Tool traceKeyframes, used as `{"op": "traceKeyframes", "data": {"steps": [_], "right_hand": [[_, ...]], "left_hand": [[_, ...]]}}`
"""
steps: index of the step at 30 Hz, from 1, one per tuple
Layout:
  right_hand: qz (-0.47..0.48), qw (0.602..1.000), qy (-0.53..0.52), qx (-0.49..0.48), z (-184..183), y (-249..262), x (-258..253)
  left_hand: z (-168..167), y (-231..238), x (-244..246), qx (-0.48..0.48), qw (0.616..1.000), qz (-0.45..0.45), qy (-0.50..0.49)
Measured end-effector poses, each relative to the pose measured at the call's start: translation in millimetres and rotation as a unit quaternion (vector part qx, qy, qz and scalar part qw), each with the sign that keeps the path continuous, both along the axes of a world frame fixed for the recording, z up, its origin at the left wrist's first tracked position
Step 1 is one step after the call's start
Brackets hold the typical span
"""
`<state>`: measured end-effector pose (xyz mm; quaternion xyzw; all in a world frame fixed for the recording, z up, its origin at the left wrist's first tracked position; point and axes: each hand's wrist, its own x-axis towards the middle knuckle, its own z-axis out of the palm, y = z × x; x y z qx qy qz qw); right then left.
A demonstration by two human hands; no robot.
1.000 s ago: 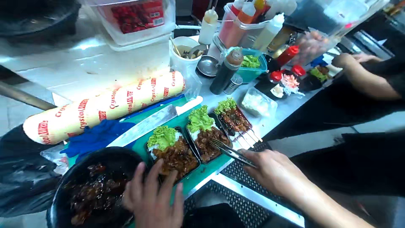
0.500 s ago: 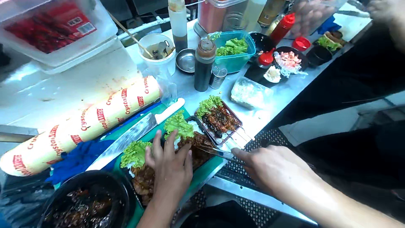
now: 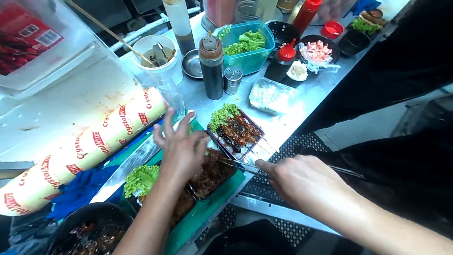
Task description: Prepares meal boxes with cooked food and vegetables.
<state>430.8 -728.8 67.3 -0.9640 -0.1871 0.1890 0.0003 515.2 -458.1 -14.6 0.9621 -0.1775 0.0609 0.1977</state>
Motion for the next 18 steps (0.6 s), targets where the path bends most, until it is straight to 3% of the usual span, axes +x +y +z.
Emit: {"op": "traceKeyframes", "data": {"steps": [4, 8, 14, 18], "right_hand": [[-0.004, 0.999, 0.030, -0.010, -2, 11, 10], [0.001, 1.000, 0.028, -0.014, 1, 12, 13], [0.001, 1.000, -0.021, -0.003, 8, 17, 22], [0.001, 0.999, 0.021, -0.029, 5, 23, 27]], "left_hand": [[6, 41, 9, -0.038, 0.995, 0.074, 0.061], [0, 49, 13, -0.014, 0.989, 0.029, 0.145], [-22, 34, 24, -0.005, 0.996, -0.028, 0.086], [-28, 33, 20, -0.002, 0.997, -0.039, 0.072]]}}
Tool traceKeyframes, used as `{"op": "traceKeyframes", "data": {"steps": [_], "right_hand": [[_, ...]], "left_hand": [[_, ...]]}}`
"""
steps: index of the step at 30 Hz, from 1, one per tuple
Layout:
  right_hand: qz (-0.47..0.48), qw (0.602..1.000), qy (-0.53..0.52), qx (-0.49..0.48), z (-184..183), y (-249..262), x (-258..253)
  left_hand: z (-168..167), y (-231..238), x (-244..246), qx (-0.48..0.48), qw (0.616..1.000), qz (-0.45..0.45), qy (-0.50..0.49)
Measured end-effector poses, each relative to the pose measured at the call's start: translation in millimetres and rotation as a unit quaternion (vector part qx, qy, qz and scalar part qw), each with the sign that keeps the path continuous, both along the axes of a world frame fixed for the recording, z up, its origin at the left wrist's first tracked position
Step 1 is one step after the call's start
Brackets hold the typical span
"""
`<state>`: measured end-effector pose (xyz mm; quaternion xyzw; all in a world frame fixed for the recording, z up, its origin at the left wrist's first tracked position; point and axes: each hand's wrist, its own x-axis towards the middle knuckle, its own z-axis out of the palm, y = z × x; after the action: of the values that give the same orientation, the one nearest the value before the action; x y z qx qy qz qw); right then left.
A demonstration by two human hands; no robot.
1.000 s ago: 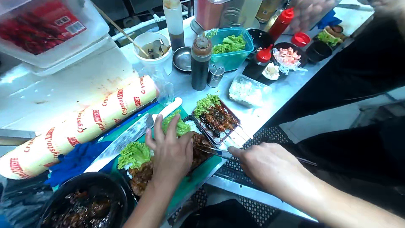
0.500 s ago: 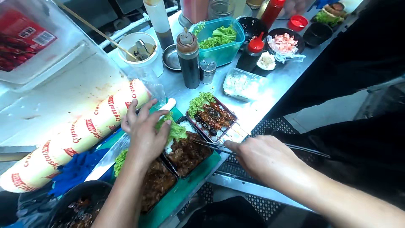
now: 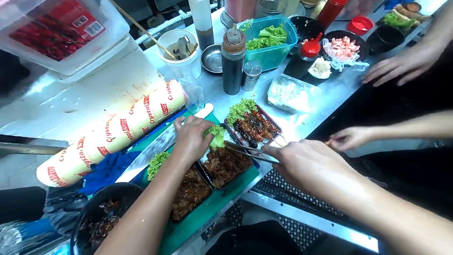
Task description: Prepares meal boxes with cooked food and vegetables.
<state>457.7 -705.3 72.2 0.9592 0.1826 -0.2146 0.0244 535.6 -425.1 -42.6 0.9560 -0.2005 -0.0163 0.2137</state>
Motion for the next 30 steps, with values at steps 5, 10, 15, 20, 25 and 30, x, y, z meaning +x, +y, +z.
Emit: {"op": "traceKeyframes", "data": {"steps": [5, 10, 15, 20, 25, 30], "right_hand": [[0.046, 0.997, -0.044, 0.048, -1, 2, -10], [0.038, 0.999, -0.030, 0.016, 0, 12, -8], [0.039, 0.997, 0.063, -0.019, -1, 43, -11], [0.026, 1.000, 0.006, -0.005, 7, 44, -20], [-0.031, 0.997, 0.033, -0.057, 16, 53, -27], [-0.014, 0.996, 0.065, -0.060, 13, 67, -32]], "left_hand": [[29, 7, -2, -0.025, 0.993, 0.041, 0.106], [71, 47, -35, -0.068, 0.988, 0.131, 0.042], [79, 91, -117, -0.109, 0.960, 0.257, -0.025], [42, 98, -193, -0.107, 0.959, 0.260, -0.043], [-2, 70, -206, -0.038, 0.979, 0.192, -0.056], [-11, 64, -203, 0.017, 0.985, 0.159, -0.064]]}}
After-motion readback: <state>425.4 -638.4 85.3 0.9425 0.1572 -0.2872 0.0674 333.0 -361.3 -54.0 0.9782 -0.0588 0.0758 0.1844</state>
